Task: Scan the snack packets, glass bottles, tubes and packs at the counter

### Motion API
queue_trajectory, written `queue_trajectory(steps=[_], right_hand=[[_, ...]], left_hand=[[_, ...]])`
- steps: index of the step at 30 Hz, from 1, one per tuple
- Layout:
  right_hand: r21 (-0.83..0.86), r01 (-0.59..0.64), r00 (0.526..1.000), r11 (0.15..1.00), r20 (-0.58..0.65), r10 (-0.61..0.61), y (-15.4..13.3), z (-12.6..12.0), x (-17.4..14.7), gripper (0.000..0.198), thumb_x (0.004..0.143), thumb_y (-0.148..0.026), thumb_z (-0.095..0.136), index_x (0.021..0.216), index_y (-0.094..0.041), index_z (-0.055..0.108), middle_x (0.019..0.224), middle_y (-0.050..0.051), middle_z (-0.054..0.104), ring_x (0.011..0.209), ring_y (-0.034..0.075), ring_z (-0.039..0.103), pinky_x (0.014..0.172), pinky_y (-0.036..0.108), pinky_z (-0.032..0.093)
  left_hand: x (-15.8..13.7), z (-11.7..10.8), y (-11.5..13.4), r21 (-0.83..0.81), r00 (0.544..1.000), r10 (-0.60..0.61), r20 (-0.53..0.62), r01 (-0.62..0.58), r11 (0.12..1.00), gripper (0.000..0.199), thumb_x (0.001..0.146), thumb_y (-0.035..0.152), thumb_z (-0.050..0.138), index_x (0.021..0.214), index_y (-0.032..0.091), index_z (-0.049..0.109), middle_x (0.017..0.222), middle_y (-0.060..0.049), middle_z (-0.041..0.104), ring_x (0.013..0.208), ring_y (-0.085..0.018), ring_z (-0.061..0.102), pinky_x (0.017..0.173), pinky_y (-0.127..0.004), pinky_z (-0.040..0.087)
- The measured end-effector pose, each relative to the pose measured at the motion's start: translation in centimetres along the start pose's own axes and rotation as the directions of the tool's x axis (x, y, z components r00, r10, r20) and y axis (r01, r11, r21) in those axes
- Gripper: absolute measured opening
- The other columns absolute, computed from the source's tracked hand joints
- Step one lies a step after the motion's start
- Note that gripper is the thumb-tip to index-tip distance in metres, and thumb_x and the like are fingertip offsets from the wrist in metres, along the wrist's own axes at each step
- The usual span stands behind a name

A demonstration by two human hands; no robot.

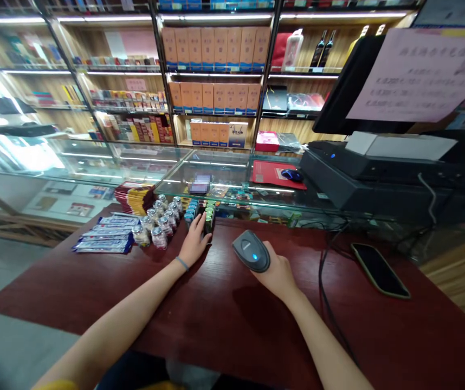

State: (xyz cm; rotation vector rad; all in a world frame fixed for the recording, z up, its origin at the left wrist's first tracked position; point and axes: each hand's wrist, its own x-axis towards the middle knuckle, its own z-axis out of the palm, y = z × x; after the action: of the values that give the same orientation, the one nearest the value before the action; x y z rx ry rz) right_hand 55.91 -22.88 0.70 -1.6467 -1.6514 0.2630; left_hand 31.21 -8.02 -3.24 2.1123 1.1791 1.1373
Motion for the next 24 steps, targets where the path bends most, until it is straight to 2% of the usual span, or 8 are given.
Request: queue_trajectory(steps=[7,11,14,16,18,20,22,24], right_hand=[[-0.014,-0.013,1.0,1.0,-0.004,0.013,0.1,0.2,-0.1,0.038,0.07,-0.033,0.065,0.104,-0.026,0.052,0.078,0.003,0.074,0.075,0.028,0.074,0.061,0.03,0.05],[-0.015,-0.027,1.0,1.0,-0.007,0.027,-0.2,0.0,-0.2,0.036,0.07,-0.033,0.065,0.103,-0.027,0.051,0.081,0.003,0.074,0.079,0.03,0.074,0.062,0.031,0.049],[-0.006,-0.03,0.999,1.0,-0.017,0.03,-0.4,-0.3,-0.2,0.038,0.07,-0.033,0.065,0.105,-0.027,0.051,0.082,0.003,0.074,0.078,0.028,0.074,0.064,0.031,0.05],[0.004,-0.02,1.0,1.0,-0.022,0.02,-0.5,-0.5,-0.3,0.04,0.07,-0.033,0.065,0.107,-0.027,0.051,0.084,0.003,0.074,0.077,0.027,0.073,0.065,0.031,0.05],[-0.005,0.008,1.0,1.0,-0.01,-0.008,-0.5,-0.8,-0.3,0.043,0.071,-0.033,0.065,0.111,-0.028,0.05,0.085,0.003,0.074,0.076,0.027,0.073,0.063,0.031,0.05],[-0.045,0.064,0.998,0.997,0.023,-0.063,-0.7,-1.1,-0.3,0.046,0.071,-0.031,0.065,0.114,-0.028,0.049,0.084,0.002,0.074,0.074,0.027,0.074,0.061,0.03,0.049],[-0.119,0.149,0.987,0.982,0.073,-0.141,-0.9,-1.3,-0.4,0.048,0.07,-0.027,0.064,0.116,-0.027,0.049,0.081,0.002,0.074,0.072,0.026,0.074,0.059,0.028,0.047],[-0.214,0.256,0.964,0.943,0.129,-0.233,-1.3,-1.3,-0.4,0.05,0.068,-0.023,0.063,0.117,-0.025,0.049,0.079,0.002,0.074,0.068,0.026,0.073,0.058,0.028,0.045]], left_hand=[[-0.2,0.0,-0.3,0.018,0.993,0.069,-0.096,-0.068,0.998,0.046,0.088,0.011,0.055,0.133,0.021,0.049,0.133,-0.013,0.054,0.13,-0.023,0.05,0.113,-0.04,0.041],[-0.3,0.0,-0.2,0.016,0.995,0.053,-0.089,-0.052,0.999,0.033,0.09,0.015,0.058,0.122,0.019,0.052,0.121,-0.011,0.059,0.119,-0.023,0.056,0.107,-0.04,0.043],[-0.4,-0.2,0.1,-0.1,0.998,-0.002,-0.07,-0.005,0.995,0.033,0.088,0.021,0.063,0.12,0.02,0.053,0.118,-0.009,0.06,0.111,-0.022,0.059,0.102,-0.037,0.046],[-0.4,-0.4,0.4,-0.268,0.997,-0.068,-0.029,0.058,0.962,0.039,0.087,0.026,0.066,0.124,0.021,0.053,0.112,-0.007,0.062,0.102,-0.019,0.062,0.096,-0.034,0.049],[-0.3,-0.8,0.7,-0.477,0.988,-0.142,0.068,0.157,0.865,0.048,0.088,0.031,0.066,0.133,0.022,0.051,0.107,-0.006,0.064,0.096,-0.018,0.063,0.089,-0.032,0.052],[-0.2,-1.2,0.8,-0.655,0.963,-0.189,0.194,0.27,0.706,0.054,0.09,0.037,0.063,0.141,0.025,0.047,0.11,-0.007,0.066,0.095,-0.017,0.064,0.085,-0.031,0.053],[-0.1,-1.6,0.8,-0.755,0.932,-0.198,0.305,0.363,0.545,0.059,0.091,0.04,0.063,0.146,0.03,0.044,0.118,-0.007,0.066,0.098,-0.017,0.065,0.084,-0.031,0.053],[0.0,-1.9,0.8,-0.787,0.904,-0.199,0.379,0.428,0.445,0.06,0.09,0.042,0.064,0.146,0.032,0.044,0.124,-0.008,0.066,0.099,-0.018,0.066,0.083,-0.031,0.054]])
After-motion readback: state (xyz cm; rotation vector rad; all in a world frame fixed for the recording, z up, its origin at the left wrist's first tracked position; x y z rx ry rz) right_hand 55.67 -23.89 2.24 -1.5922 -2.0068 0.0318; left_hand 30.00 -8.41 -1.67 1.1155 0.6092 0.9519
